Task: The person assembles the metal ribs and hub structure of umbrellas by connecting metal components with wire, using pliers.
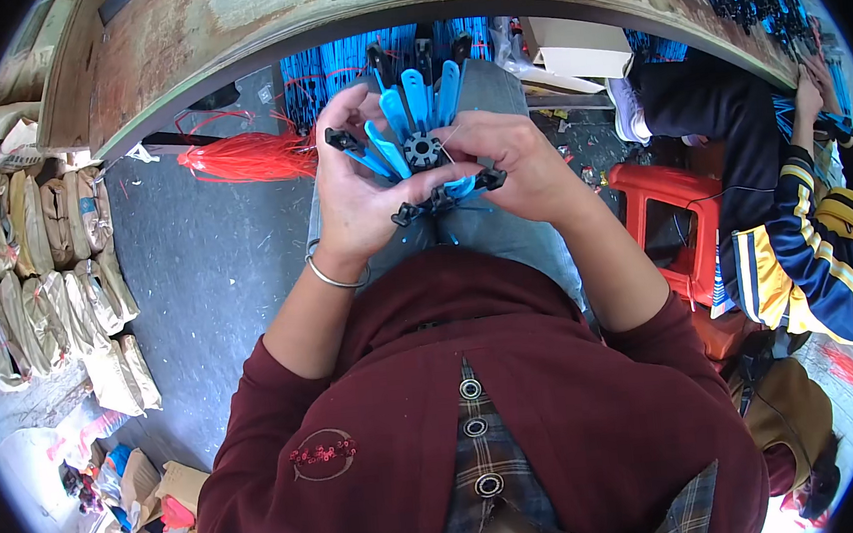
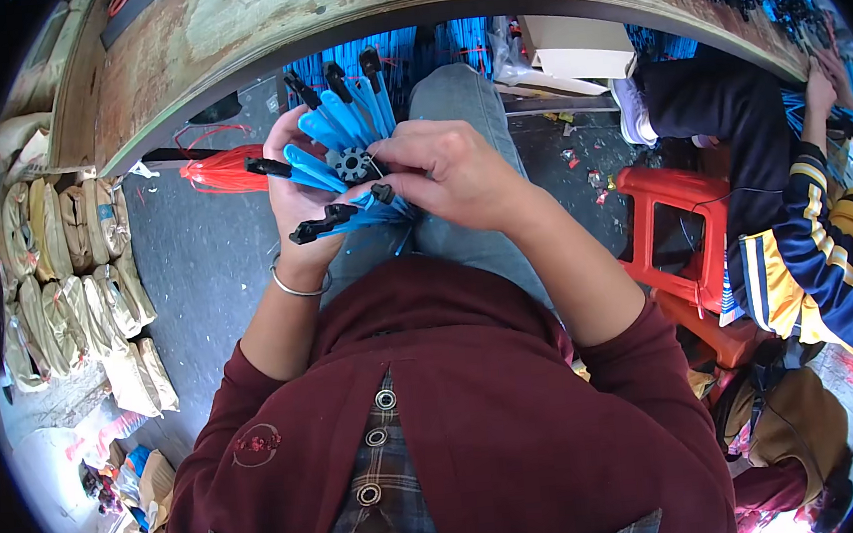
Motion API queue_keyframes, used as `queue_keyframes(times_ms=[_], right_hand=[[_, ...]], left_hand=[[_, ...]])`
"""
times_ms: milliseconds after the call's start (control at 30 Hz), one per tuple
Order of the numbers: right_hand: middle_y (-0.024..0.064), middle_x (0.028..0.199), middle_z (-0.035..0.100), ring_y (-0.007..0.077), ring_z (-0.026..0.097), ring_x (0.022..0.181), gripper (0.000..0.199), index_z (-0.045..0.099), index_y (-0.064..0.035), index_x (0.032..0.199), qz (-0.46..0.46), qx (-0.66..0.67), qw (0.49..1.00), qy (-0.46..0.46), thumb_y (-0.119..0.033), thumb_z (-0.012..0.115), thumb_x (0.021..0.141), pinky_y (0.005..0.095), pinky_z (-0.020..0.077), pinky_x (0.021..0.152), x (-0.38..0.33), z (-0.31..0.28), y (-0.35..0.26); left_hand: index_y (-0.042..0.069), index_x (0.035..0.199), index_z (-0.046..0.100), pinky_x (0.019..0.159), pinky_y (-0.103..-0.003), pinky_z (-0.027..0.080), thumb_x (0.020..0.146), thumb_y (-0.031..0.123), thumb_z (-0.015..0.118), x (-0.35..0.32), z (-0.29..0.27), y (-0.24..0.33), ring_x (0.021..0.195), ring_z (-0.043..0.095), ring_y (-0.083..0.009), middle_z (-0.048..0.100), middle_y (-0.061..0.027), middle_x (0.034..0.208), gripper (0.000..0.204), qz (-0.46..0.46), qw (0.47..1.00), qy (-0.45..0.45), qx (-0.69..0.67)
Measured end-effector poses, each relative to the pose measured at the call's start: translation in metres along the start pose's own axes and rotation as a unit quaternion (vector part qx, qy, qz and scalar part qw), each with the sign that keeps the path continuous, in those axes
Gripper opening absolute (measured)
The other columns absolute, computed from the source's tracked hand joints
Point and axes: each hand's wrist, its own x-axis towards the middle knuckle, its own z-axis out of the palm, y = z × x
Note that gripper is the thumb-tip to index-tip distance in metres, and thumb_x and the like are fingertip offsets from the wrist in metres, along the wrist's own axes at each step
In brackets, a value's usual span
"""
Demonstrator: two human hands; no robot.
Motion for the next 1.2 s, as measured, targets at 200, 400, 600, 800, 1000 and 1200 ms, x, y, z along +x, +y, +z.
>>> queue_keyframes(times_ms=[200,400,600,800,1000,1200], right_hand=[[0.0079,0.069,0.053,0.0209,0.053,0.062,0.026,0.059,0.0011,0.095,0.003,0.005,1.0,0.008,-0.005,0.065,0.071,0.0297,0.0426,0.057,-0.001,0.003,0.005],[0.007,0.07,0.053,0.0206,0.052,0.062,0.028,0.059,0.0003,0.096,-0.006,0.046,0.999,-0.006,-0.008,0.067,0.071,0.0291,0.0426,0.057,0.0,0.004,0.008],[0.0061,0.071,0.054,0.0186,0.053,0.065,0.031,0.059,-0.0012,0.099,-0.005,0.095,0.995,-0.008,-0.009,0.068,0.07,0.0292,0.0425,0.059,-0.003,0.006,0.014],[0.0061,0.073,0.056,0.0174,0.054,0.066,0.031,0.06,-0.0012,0.099,0.009,0.121,0.993,0.002,-0.009,0.068,0.07,0.0286,0.0429,0.062,-0.007,0.009,0.017],[0.0068,0.078,0.058,0.0161,0.056,0.069,0.027,0.061,0.0011,0.097,0.048,0.167,0.985,0.015,-0.006,0.067,0.071,0.0265,0.0442,0.065,-0.012,0.01,0.016],[0.0067,0.084,0.059,0.0138,0.056,0.077,0.026,0.061,0.0027,0.097,0.085,0.237,0.964,0.09,0.0,0.063,0.072,0.0252,0.0442,0.069,-0.022,0.027,0.024]], left_hand=[[0.002,0.121,0.033,0.087,-0.032,0.039,0.048,0.012,0.086,0.003,0.002,-0.003,0.097,0.045,-0.017,0.046,-0.007,0.101,0.091,0.02,1.0,0.004,0.017],[0.004,0.129,0.027,0.091,-0.035,0.04,0.054,0.008,0.082,0.005,0.008,-0.002,0.107,0.047,-0.0208,0.046,-0.014,0.118,0.094,-0.066,0.958,-0.045,-0.274],[0.006,0.135,0.021,0.088,-0.035,0.045,0.059,0.005,0.078,0.019,0.0,-0.014,0.108,0.049,-0.0222,0.043,-0.0169,0.126,0.095,-0.032,0.962,-0.2,-0.182],[0.006,0.133,0.026,0.086,-0.034,0.046,0.062,0.003,0.075,0.016,-0.002,-0.004,0.105,0.05,-0.021,0.047,-0.0141,0.123,0.087,-0.094,0.954,-0.226,-0.17],[0.003,0.125,0.036,0.083,-0.031,0.046,0.064,0.001,0.072,0.025,0.002,0.0,0.101,0.051,-0.0173,0.051,-0.0099,0.112,0.071,-0.029,0.963,-0.252,-0.09],[0.003,0.116,0.043,0.076,-0.025,0.045,0.064,0.001,0.07,0.023,0.012,0.011,0.09,0.051,-0.0097,0.052,-0.0027,0.097,0.06,-0.04,0.982,-0.181,-0.04]])
